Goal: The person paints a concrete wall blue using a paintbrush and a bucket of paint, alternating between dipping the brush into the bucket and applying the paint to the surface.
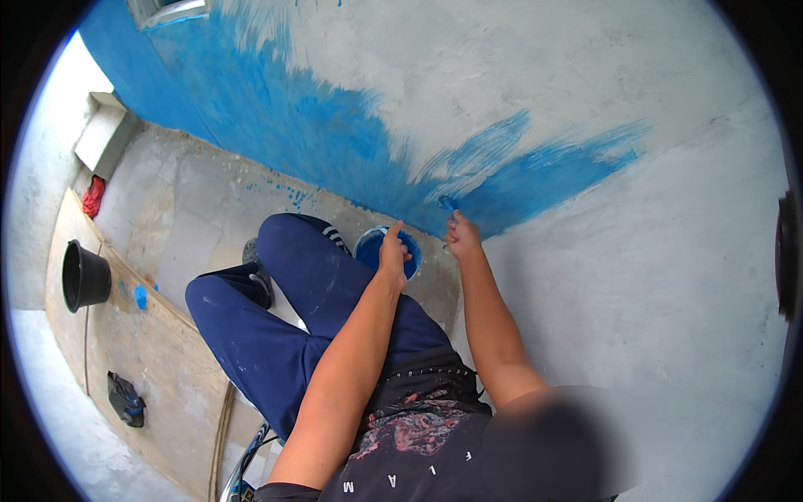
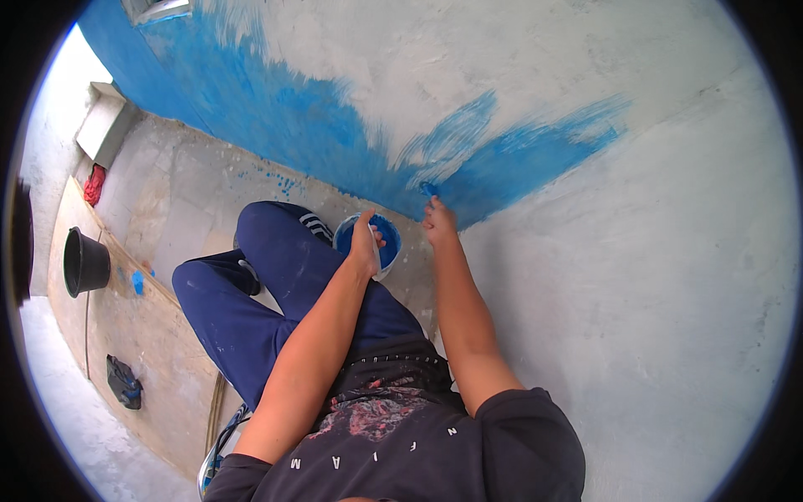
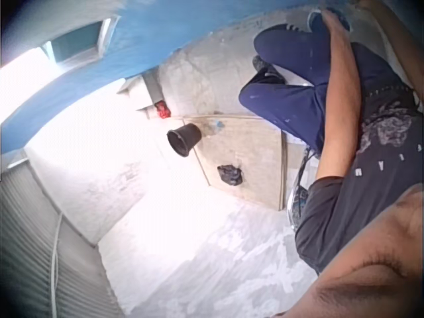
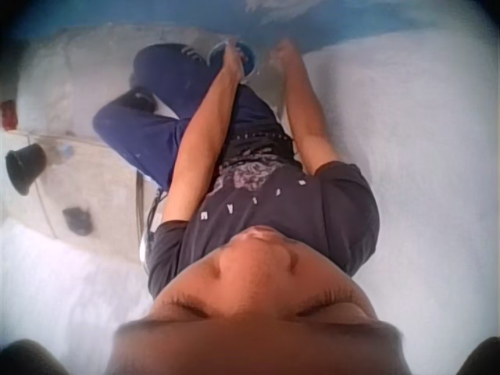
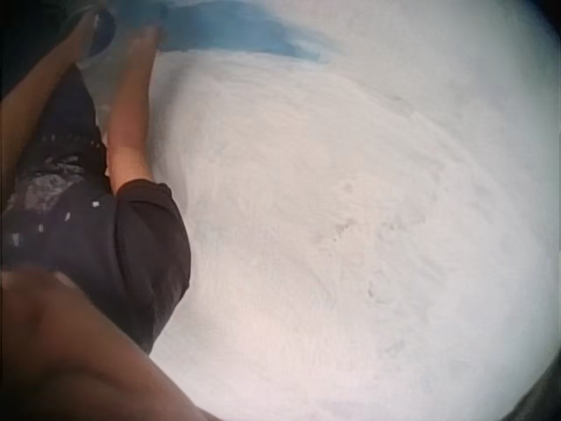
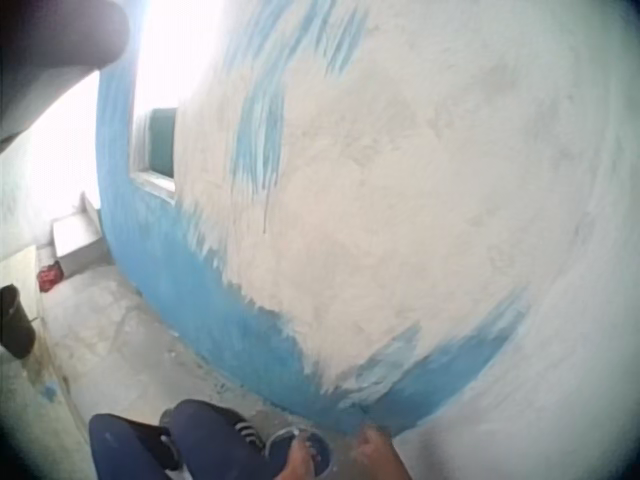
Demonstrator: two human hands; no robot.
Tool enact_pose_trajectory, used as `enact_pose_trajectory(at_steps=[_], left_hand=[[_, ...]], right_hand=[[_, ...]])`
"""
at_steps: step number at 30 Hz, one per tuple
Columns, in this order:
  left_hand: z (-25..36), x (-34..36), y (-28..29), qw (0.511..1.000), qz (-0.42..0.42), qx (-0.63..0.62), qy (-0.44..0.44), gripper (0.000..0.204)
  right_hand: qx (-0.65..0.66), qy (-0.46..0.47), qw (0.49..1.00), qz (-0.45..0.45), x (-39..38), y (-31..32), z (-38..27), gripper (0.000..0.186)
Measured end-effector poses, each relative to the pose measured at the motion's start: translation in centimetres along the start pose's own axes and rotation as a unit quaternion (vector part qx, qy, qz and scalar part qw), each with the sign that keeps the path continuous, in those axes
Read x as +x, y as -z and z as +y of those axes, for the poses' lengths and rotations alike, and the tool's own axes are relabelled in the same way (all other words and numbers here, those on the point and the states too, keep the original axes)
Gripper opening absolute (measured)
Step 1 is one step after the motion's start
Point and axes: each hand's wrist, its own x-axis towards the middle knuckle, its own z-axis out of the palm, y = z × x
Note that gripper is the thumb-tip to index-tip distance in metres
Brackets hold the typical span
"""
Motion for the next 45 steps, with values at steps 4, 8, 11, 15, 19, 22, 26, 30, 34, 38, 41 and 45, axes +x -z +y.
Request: enact_pose_trajectory(at_steps=[4, 8, 11, 15, 19, 22, 26, 30, 34, 38, 41, 45], left_hand=[[0.0, 0.5, 0.2, 1.0, -0.012, 0.013, 0.009, 0.053], [-0.4, -0.3, 0.0, 0.998, -0.012, 0.053, 0.023, 0.053], [0.0, 0.2, -0.3, 0.998, -0.008, 0.052, 0.029, 0.051], [0.0, 0.5, -0.2, 0.999, -0.022, 0.045, 0.02, 0.05], [0.4, -0.3, -1.0, 0.998, -0.011, 0.055, 0.027, 0.048], [0.0, -0.2, -0.6, 0.999, -0.027, 0.036, 0.028, 0.049], [0.2, -0.3, -0.8, 0.999, -0.047, 0.021, 0.016, 0.057], [0.0, -0.4, -0.1, 0.999, -0.041, 0.011, -0.005, 0.064], [0.7, -0.3, -0.2, 0.998, -0.045, 0.043, 0.02, 0.073], [0.5, 0.0, 0.0, 0.995, -0.044, 0.087, 0.006, 0.074], [0.4, -0.1, -0.1, 0.993, -0.026, 0.11, -0.033, 0.072], [0.9, -0.6, -0.6, 0.991, -0.024, 0.111, -0.077, 0.045]], right_hand=[[0.025, 0.131, 0.991, 0.012, -8.3, -3.0, -4.7, 0.024], [0.0, 0.264, 0.964, -0.034, -16.9, -4.5, -10.5, 0.027], [-0.012, 0.381, 0.923, -0.041, -22.5, -6.7, -14.2, 0.028], [-0.048, 0.487, 0.872, 0.0, -27.0, -9.7, -17.1, 0.027], [-0.052, 0.451, 0.889, 0.067, -22.2, -10.1, -16.2, 0.032], [-0.095, 0.371, 0.923, 0.028, -18.6, -10.5, -12.3, 0.037], [-0.064, 0.215, 0.974, -0.014, -16.6, -9.7, -9.1, 0.036], [-0.024, 0.014, 0.996, -0.081, -16.1, -8.4, -8.3, 0.034], [-0.018, 0.04, 0.996, -0.083, -17.0, -8.3, -10.2, 0.032], [0.069, 0.138, 0.987, -0.04, -22.1, -9.9, -15.2, 0.031], [0.089, 0.318, 0.94, -0.085, -27.5, -11.1, -19.9, 0.03], [-0.016, 0.554, 0.831, -0.05, -31.2, -11.8, -23.8, 0.029]])
